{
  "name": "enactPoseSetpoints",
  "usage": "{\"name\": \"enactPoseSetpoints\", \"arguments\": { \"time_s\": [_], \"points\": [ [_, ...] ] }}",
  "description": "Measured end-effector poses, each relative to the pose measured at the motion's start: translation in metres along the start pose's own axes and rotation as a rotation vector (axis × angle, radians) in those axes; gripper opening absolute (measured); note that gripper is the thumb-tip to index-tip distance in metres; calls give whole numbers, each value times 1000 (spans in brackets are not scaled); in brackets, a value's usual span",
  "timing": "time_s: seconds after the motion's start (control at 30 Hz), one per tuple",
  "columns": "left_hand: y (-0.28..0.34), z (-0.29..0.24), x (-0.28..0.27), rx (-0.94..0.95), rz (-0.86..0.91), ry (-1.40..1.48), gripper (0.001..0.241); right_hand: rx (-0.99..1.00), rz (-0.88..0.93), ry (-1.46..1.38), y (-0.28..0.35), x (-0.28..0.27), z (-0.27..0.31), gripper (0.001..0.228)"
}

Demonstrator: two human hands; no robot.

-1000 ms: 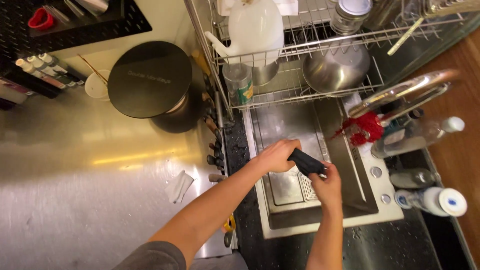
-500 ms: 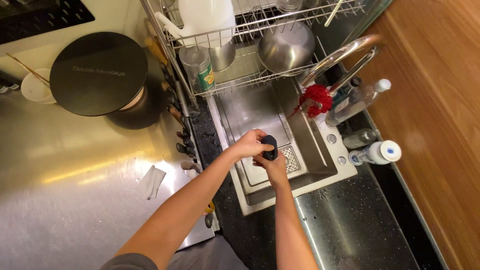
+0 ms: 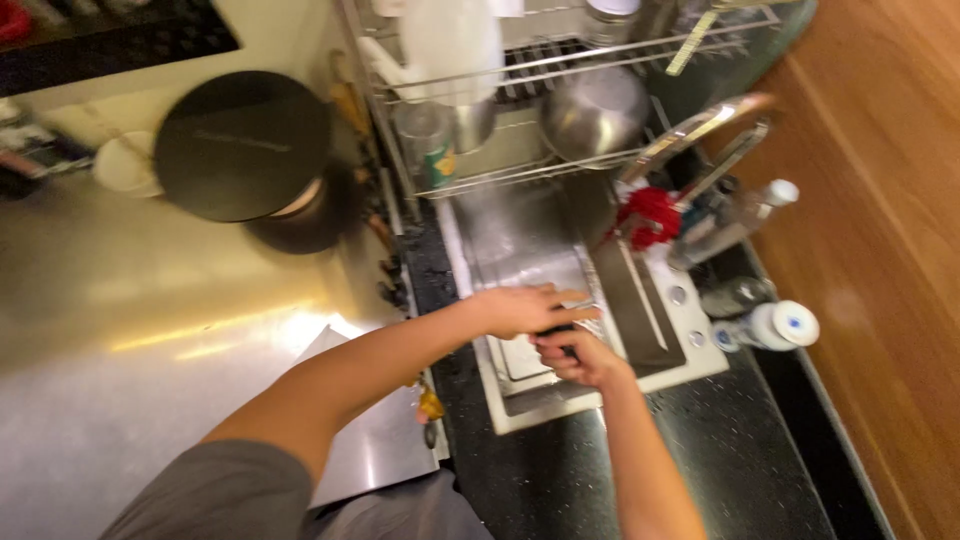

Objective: Cleaning and wiping down a stand mixer and its power cord.

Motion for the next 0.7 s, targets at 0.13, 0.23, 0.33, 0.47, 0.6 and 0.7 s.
{"name": "enactPoseSetpoints", "arguments": {
  "time_s": [0.13, 0.23, 0.33, 0.47, 0.6, 0.7],
  "points": [
    [-12, 9, 30, 73, -117, -124, 100, 63, -125, 264, 14, 20, 9, 9],
    [-23, 22, 56, -41, -123, -137, 59, 34, -254, 517, 12, 3, 14, 22],
    [-40, 32, 69, -220, -35, -196, 40, 20, -495, 962, -10, -28, 21, 40],
    [-30, 34, 59, -525, 187, 16, 74, -468, -763, 1651, -37, -10, 26, 26],
    [-51, 91, 144, -791, 293, 309, 86, -49, -1233, 1787, -13, 27, 14, 27],
    [-53, 84, 142, -795, 293, 332, 102, -340, -1269, 1748, -10, 31, 5, 28]
  ]
}}
Point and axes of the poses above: each hand's wrist, its own y-axis away from the middle knuckle, its own x-axis out of the palm, z = x × y, the point moved 4 cm from there along -y, towards the middle knuckle, and after that the axes turned 1 degree about x, right-handed, at the moved point
